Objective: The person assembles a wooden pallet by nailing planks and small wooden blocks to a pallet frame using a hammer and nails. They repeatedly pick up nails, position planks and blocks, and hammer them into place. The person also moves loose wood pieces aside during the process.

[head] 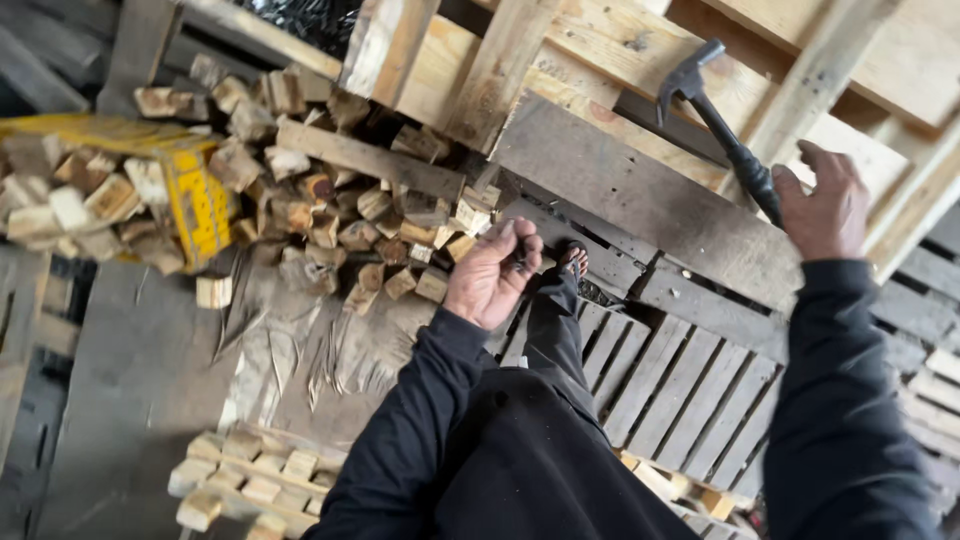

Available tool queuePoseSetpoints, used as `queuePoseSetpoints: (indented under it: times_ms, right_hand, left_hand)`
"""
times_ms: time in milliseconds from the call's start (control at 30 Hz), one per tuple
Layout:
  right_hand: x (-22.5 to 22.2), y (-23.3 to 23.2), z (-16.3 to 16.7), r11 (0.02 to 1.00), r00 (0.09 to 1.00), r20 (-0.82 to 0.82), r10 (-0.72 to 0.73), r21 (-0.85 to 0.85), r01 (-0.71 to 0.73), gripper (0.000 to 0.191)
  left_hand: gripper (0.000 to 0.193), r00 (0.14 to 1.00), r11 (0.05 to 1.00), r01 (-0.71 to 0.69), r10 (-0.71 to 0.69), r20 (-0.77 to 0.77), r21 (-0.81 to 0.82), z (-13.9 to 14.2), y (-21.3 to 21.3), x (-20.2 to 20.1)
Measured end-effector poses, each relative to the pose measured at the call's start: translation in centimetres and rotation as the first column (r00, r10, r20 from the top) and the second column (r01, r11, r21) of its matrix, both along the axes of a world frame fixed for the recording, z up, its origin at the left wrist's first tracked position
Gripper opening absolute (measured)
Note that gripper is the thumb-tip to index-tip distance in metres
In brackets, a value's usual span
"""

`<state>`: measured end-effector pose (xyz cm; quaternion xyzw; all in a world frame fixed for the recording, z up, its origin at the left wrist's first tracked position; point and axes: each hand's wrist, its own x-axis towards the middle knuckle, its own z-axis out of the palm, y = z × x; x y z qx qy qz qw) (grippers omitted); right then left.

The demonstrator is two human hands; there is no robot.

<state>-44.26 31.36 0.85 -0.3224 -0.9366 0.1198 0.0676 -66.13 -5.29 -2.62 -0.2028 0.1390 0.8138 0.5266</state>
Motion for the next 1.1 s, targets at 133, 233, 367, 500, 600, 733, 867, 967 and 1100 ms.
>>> queuePoseSetpoints:
  times_ms: [133,233,367,500,600,733,867,967,1100]
  right_hand:
    - [-2.0,5.7,-0.6,0.97,0.923,0.384,0.026,-0.234,0.069,0.064]
    - [-2.1,6.2,-0.9,0.887,0.872,0.488,0.04,-0.419,0.194,0.069]
    - [-1.7,5.5,-1.6,0.938,0.88,0.426,0.21,-0.342,-0.059,0.066]
    - [-2.3,6.5,-1.7,0.941,0.841,0.513,0.17,-0.338,0.016,0.053]
    - [-2.6,7.8,0.0,0.966,0.854,0.508,0.111,-0.258,0.029,0.044]
    - [-0.5,4.8,3.7,0.883,0.92,0.39,0.041,-0.445,0.15,0.039]
    - [3.8,-6.7,5.5,0.556,0.951,0.17,-0.257,-0.779,0.29,0.048]
    - [4.7,-17.2,4.6,0.238,0.84,0.018,-0.542,-0.956,0.173,0.043]
    - [3.5,-28.1,3.1,0.259,0.753,-0.007,-0.658,-0.941,0.219,0.021]
  left_hand:
    - [0.007,0.995,0.995,-0.098,0.098,0.002,-0.027,-0.5,2.4,2.8]
    - [0.003,0.99,0.991,-0.106,0.098,-0.099,-0.079,-0.5,3.5,3.9]
    - [0.006,0.971,0.99,-0.108,0.085,-0.225,-0.091,0.3,4.4,4.6]
    - [0.012,0.946,0.985,-0.11,0.062,-0.319,-0.135,1.5,4.5,4.8]
    - [0.018,0.933,0.979,-0.119,0.053,-0.357,-0.166,1.9,4.2,4.5]
    - [0.015,0.956,0.987,-0.132,0.104,-0.274,-0.087,1.2,3.6,3.2]
    - [0.017,0.961,0.993,-0.112,0.097,-0.259,-0.044,0.0,3.3,0.7]
    - [0.013,0.872,0.964,-0.028,-0.106,-0.477,-0.264,-0.8,4.2,-2.1]
    - [0.016,0.043,0.874,-0.204,-0.443,-0.896,-0.442,-2.1,6.7,-5.9]
